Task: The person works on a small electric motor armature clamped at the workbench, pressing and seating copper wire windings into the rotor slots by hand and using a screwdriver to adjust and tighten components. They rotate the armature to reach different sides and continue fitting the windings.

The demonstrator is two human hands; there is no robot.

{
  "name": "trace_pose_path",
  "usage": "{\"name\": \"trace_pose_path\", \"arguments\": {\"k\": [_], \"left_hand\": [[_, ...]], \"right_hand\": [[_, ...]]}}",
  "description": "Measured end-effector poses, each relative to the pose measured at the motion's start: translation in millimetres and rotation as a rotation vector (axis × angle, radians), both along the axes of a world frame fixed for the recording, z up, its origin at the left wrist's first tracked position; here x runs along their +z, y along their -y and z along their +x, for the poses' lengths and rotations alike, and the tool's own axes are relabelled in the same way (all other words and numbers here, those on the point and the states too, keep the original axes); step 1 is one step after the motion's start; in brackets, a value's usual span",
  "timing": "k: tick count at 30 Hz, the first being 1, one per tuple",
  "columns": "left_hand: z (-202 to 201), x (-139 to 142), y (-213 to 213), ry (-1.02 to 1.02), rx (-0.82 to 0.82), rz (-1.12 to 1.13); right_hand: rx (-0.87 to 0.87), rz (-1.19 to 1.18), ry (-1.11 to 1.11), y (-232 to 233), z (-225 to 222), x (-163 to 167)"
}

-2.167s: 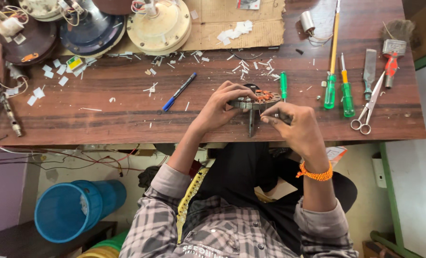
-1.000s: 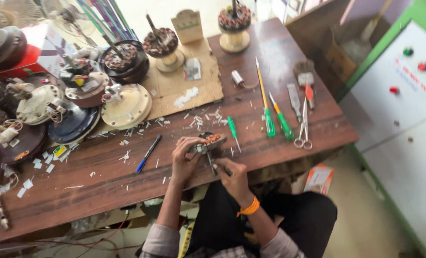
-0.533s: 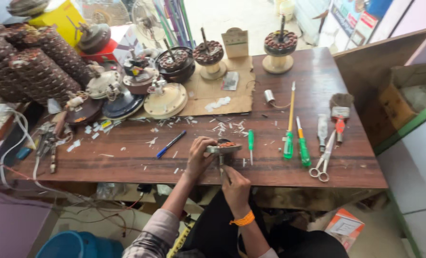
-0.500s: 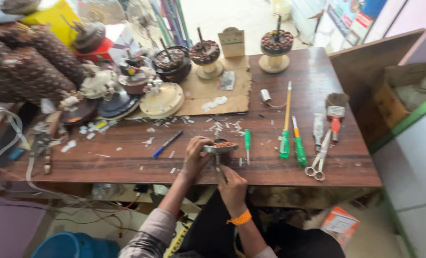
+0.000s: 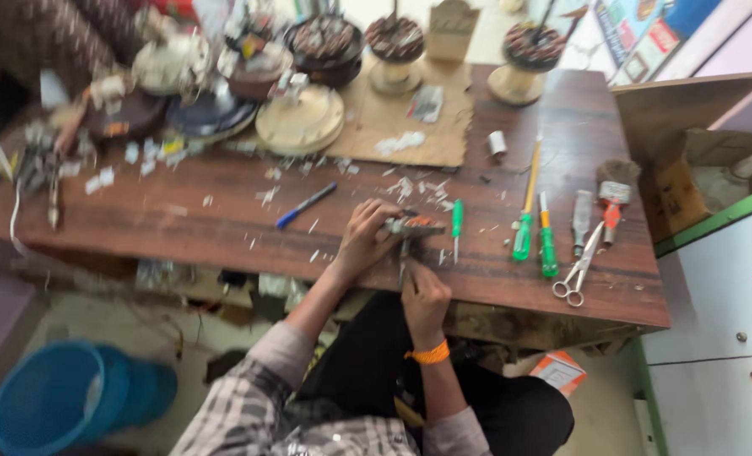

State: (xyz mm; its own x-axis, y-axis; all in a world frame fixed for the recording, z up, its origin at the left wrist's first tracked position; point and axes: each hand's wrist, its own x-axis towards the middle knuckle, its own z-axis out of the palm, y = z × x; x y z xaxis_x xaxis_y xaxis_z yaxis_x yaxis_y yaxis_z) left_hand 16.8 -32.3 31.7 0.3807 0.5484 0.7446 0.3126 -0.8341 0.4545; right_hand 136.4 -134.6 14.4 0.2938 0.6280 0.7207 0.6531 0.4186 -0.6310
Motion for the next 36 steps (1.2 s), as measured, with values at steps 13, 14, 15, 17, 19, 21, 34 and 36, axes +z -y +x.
{"name": "trace_pose_path", "arguments": {"k": [13,14,15,17,19,21,34,36], "left_hand": [[-5,-18,-10,0.172,-0.172,-0.410],[-6,-19,-9,0.164,-0.175,-0.389],[-7,-20,-9,0.156,-0.178,-0.371],[-12,-22,-5,0.063,-0.108,-0.217],[-16,-27,1,-0.115,0.031,0.057],[-20,-31,11,-0.180,0.104,0.167],[-33,-29,7,-0.275,-0.050,0.031],[-31,-30,7,-0.290,-0.044,0.016]], "right_hand": [[0.050,0.021,-0.039,2,3,-23],[0.048,0.010,-0.046,2,3,-23],[0.047,-0.004,-0.052,2,2,-24],[0.054,-0.023,-0.057,2,1,-25],[0.063,-0.029,-0.056,1,1,-25],[0.058,-0.082,-0.082,1,1,-24],[0.002,-0.093,0.000,2,2,-22],[0.008,-0.106,-0.012,3,3,-23]]}}
